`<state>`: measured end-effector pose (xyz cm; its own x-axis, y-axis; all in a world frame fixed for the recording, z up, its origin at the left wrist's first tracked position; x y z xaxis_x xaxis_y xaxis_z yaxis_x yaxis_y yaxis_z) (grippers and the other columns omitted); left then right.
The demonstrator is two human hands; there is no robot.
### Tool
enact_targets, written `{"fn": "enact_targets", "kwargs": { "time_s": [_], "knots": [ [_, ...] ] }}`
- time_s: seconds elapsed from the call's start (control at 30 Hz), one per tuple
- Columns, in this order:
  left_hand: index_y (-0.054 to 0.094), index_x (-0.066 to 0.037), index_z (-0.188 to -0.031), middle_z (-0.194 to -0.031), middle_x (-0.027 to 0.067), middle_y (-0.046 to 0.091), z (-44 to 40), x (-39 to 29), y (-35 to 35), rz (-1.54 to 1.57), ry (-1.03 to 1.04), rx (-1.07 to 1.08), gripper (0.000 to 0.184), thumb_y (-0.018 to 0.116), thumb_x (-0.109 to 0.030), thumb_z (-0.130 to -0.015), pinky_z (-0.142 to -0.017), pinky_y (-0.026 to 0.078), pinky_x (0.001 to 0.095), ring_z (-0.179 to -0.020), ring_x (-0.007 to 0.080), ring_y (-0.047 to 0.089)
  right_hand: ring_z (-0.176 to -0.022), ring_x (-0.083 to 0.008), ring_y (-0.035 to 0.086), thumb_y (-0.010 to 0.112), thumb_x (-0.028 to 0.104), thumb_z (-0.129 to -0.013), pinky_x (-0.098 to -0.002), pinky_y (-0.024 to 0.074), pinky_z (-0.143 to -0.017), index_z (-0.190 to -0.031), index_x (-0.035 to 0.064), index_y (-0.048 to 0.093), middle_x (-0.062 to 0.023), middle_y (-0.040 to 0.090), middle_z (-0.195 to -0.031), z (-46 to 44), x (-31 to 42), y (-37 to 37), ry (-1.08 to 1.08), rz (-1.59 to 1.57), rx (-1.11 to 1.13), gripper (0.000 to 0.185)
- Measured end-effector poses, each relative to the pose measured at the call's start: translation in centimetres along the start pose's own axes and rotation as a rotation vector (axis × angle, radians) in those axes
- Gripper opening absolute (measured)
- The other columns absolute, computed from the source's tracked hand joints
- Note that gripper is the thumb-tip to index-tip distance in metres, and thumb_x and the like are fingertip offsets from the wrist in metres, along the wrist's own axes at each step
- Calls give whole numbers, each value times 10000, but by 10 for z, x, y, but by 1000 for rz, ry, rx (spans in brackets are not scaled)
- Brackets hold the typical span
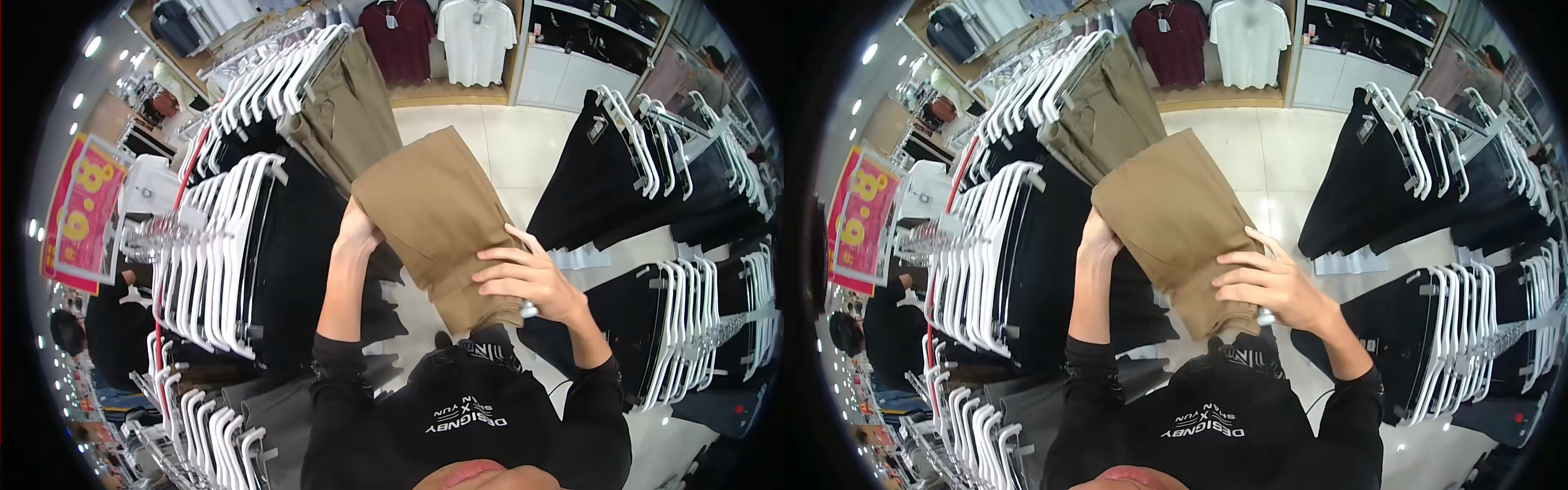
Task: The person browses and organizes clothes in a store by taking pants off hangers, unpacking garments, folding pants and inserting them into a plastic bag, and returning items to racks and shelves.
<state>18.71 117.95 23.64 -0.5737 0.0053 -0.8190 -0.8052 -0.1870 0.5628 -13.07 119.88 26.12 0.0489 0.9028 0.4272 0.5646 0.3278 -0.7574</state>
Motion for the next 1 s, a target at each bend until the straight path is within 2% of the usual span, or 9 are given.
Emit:
{"fn": "enact_targets", "kwargs": {
  "time_s": [0.2, 0.37, 0.5, 0.57, 0.63, 0.77, 0.9, 0.97, 1.0],
  "knots": [
    [577, 0, -1403, -1334, 132, 675, -70, -6, 69, -151, -66, 2, 404, 578, -256, -1090, -915, 617, 400, -1150, 233, 695, -1412, -293, 512, 837, 32, -550, -698, 256, -1242, -1174, 159, 677, 3, 630, -1394, -6, -104, 2, 73, 137, -76, 657],
    [569, -6, -1414, -1339, 146, 673, -168, 5, 74, 243, -213, 380, 474, 483, -368, -1121, -919, 626, 410, -1166, 247, 693, -1450, -388, 431, 903, 512, -646, -681, 226, -1228, -1360, 179, 678, -102, 534, -1505, -16, -166, -38, 58, 110, -147, 820],
    [571, -6, -1411, -1329, 161, 677, -230, 20, 109, 312, -195, 492, 494, 451, -391, -1127, -914, 635, 412, -1153, 267, 705, -1400, -419, 455, 885, 549, -743, -595, 339, -1167, -1255, 53, 715, -223, 513, -1460, -6, -240, -60, -17, -202, -499, 733],
    [574, -5, -1409, -1320, 165, 681, -254, 31, 132, 370, -197, 543, 494, 448, -390, -1127, -894, 641, 410, -1130, 276, 715, -1363, -361, 499, 964, 373, -726, -505, 418, -1128, -1228, 10, 700, -206, 532, -1440, -23, -273, -51, 198, -343, -1028, 674],
    [576, -1, -1406, -1311, 166, 685, -278, 39, 152, 409, -182, 568, 495, 445, -387, -1127, -869, 646, 407, -1109, 280, 723, -1323, -316, 547, 1001, 246, -689, -462, 447, -1107, -1220, -3, 692, -172, 579, -1402, -48, -291, -83, 334, -630, -1061, 663],
    [557, 7, -1426, -1340, 182, 661, -323, 42, 166, 427, -225, 486, 509, 443, -387, -1124, -887, 623, 416, -1146, 293, 700, -1221, -248, 634, 1014, 170, -660, -425, 494, -1055, -1269, -6, 657, -107, 667, -1296, -41, -363, -137, 523, -817, -368, 727],
    [472, 4, -1518, -1500, 254, 539, -381, 34, 156, 388, -167, 508, 588, 445, -425, -1117, -1074, 524, 475, -1341, 348, 585, -1109, -247, 695, 978, 120, -682, -392, 549, -981, -1267, 5, 666, -98, 728, -1194, -50, -440, -157, 234, -505, -353, 673],
    [412, -13, -1558, -1551, 285, 483, -386, 25, 203, 172, 238, 637, 625, 497, -427, -1097, -1122, 495, 501, -1404, 385, 530, -1104, -256, 701, 957, 108, -701, -405, 553, -982, -1240, 8, 679, -103, 733, -1197, -74, -460, -180, 127, -395, -396, 615],
    [401, -21, -1563, -1525, 289, 502, -402, 29, 214, 246, 165, 653, 745, 526, -537, -1041, -1128, 488, 507, -1384, 397, 540, -1101, -260, 704, 946, 103, -710, -412, 554, -982, -1226, 10, 685, -105, 736, -1199, -90, -471, -193, 85, -345, -414, 586]
  ]
}}
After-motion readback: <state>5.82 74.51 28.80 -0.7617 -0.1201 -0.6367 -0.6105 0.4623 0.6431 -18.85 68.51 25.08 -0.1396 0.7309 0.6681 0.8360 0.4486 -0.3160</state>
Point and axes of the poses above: each hand's wrist, its own z-axis away from the middle knuckle, its own y-axis out of the palm, x = y × z, the point moved 1 cm from there along -z, towards the middle knuckle
